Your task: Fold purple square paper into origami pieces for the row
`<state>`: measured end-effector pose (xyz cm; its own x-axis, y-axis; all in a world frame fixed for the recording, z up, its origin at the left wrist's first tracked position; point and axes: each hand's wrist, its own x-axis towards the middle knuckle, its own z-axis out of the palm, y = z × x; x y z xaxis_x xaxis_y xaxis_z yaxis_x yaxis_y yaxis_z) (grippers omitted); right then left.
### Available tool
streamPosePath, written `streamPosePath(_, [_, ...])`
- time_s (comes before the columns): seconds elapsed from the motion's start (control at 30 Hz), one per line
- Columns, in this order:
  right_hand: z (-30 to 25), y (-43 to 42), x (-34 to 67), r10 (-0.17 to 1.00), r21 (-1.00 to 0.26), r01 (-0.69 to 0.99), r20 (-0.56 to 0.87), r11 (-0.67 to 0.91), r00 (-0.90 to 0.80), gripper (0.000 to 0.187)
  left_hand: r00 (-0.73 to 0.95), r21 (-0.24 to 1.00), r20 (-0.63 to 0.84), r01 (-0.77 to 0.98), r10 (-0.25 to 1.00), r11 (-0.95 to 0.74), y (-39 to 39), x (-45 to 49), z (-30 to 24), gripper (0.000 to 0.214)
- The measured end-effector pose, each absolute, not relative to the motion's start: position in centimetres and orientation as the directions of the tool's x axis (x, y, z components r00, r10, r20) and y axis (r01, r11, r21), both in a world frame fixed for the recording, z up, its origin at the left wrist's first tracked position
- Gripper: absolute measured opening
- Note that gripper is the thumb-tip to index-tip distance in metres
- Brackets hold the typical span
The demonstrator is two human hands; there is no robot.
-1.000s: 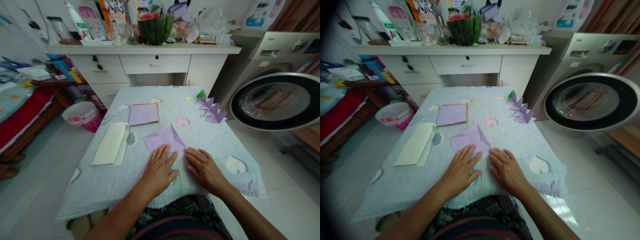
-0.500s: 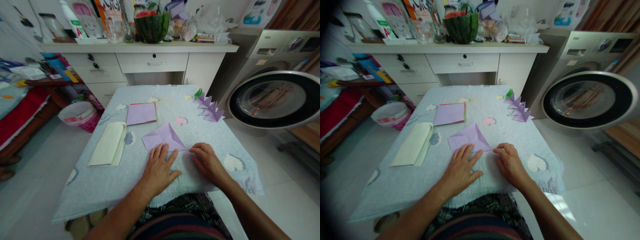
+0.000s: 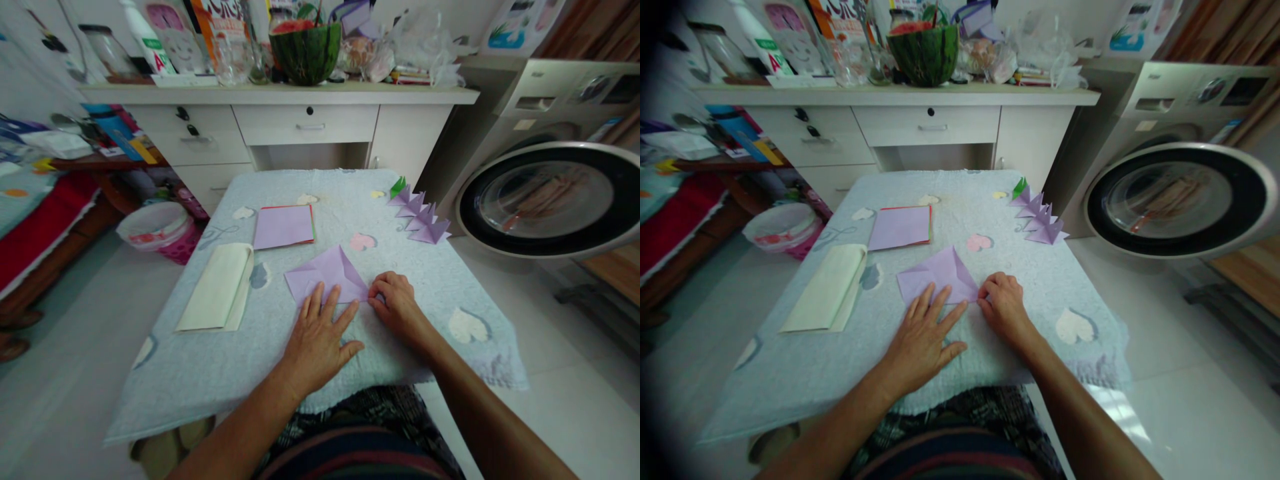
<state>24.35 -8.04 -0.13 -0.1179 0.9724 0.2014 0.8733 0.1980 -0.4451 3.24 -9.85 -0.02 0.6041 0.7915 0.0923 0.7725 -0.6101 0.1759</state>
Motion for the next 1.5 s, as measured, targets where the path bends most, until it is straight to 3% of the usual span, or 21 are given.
streamPosePath(0.33, [0.3, -7.5, 24.0, 0.989, -0.401, 0.906, 0.114, 0.135, -0.098, 0.008, 0.656, 0.160, 0.121, 0.728, 0.745, -0.667, -9.7, 3.1, -0.4, 0.068])
streamPosePath(0.87, [0.2, -7.6, 23.4, 0.991, -0.350, 0.932, 0.128, 0.091, -0.048, 0.009, 0.635, 0.181, 0.080, 0.749, 0.768, -0.638, -9.6, 3.2, -0.2, 0.069])
streamPosePath(1.07, [0.2, -8.0, 22.8, 0.989, -0.341, 0.938, 0.146, 0.066, -0.016, 0.017, 0.636, 0.187, 0.076, 0.748, 0.768, -0.637, -9.6, 3.1, -0.2, 0.071])
streamPosePath(1.5, [0.2, -8.0, 22.6, 0.994, -0.371, 0.929, 0.099, -0.005, 0.045, 0.007, 0.637, 0.204, 0.075, 0.743, 0.767, -0.637, -9.4, 3.1, -0.4, 0.068])
